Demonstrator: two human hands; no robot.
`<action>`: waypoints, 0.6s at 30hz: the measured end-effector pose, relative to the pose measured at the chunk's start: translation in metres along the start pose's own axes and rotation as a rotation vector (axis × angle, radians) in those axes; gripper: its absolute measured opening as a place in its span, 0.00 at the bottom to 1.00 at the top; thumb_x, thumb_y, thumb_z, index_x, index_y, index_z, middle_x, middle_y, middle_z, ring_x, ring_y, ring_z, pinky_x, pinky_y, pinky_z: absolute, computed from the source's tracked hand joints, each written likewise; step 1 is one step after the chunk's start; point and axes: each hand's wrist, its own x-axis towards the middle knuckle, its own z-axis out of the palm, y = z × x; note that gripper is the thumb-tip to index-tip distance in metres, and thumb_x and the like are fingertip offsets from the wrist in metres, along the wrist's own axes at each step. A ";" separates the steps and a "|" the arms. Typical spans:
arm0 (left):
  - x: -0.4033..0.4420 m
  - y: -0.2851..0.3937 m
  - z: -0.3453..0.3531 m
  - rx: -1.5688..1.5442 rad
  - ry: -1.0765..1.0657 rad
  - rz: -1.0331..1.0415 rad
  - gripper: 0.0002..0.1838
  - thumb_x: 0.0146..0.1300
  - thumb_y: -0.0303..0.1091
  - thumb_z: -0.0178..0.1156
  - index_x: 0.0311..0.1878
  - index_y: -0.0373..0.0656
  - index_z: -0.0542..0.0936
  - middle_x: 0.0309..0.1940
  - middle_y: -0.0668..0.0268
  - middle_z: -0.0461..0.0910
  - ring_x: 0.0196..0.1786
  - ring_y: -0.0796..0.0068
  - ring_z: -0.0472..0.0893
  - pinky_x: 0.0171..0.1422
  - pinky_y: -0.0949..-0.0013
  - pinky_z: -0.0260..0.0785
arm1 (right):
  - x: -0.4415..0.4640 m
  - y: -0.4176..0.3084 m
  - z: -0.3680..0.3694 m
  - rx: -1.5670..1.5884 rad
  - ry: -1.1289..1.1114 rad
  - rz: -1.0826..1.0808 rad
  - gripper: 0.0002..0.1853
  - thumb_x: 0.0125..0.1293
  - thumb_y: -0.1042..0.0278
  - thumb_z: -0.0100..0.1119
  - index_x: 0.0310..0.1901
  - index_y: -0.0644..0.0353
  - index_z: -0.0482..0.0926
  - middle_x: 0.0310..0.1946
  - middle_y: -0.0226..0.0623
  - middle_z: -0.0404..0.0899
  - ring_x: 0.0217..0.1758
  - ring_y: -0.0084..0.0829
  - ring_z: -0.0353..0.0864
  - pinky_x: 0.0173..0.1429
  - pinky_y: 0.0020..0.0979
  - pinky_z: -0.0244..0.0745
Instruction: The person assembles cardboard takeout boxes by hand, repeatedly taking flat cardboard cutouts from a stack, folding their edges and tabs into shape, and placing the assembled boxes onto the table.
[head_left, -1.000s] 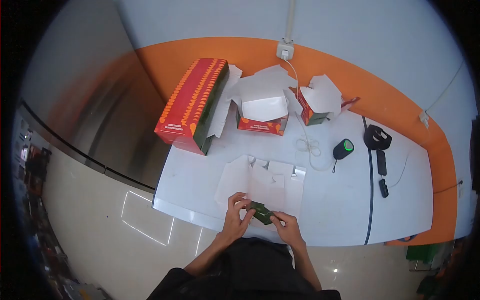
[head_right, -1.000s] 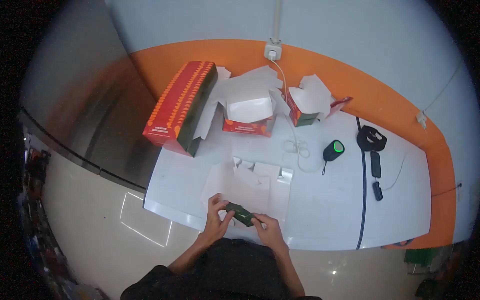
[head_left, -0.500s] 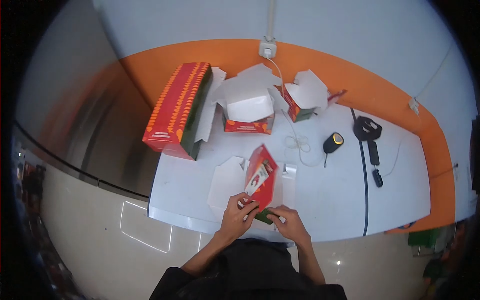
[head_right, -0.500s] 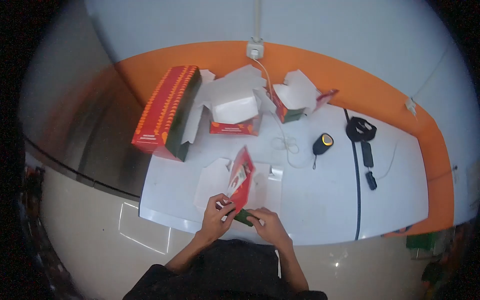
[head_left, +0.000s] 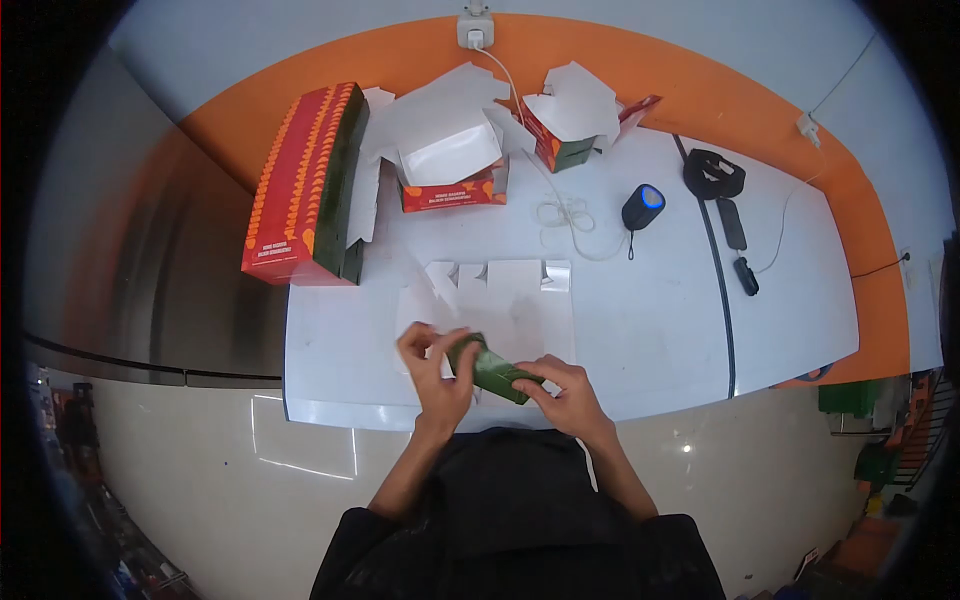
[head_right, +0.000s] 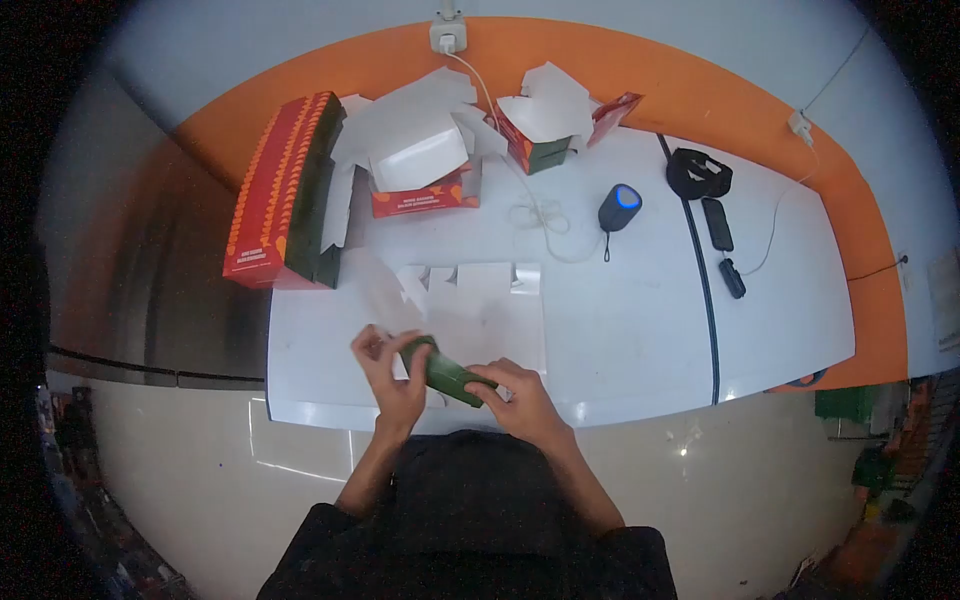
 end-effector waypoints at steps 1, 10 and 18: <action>-0.002 -0.002 0.001 0.004 -0.101 0.094 0.14 0.58 0.24 0.75 0.48 0.44 0.89 0.54 0.56 0.71 0.59 0.55 0.72 0.62 0.57 0.67 | 0.001 0.001 0.000 -0.011 0.012 -0.005 0.13 0.70 0.70 0.71 0.54 0.62 0.87 0.38 0.43 0.86 0.38 0.36 0.83 0.40 0.36 0.78; 0.002 -0.009 -0.003 -0.022 -0.336 0.127 0.24 0.60 0.34 0.78 0.60 0.49 0.85 0.69 0.51 0.65 0.69 0.48 0.68 0.70 0.49 0.67 | 0.002 -0.001 -0.005 0.002 0.012 0.079 0.13 0.71 0.72 0.70 0.55 0.62 0.88 0.38 0.42 0.86 0.38 0.34 0.83 0.45 0.36 0.77; -0.001 -0.035 0.002 -0.162 -0.236 -0.192 0.20 0.70 0.24 0.67 0.63 0.46 0.81 0.72 0.50 0.62 0.68 0.57 0.77 0.71 0.59 0.71 | 0.005 0.003 -0.003 0.012 -0.033 0.042 0.14 0.73 0.68 0.68 0.56 0.63 0.87 0.36 0.42 0.86 0.36 0.34 0.79 0.38 0.36 0.74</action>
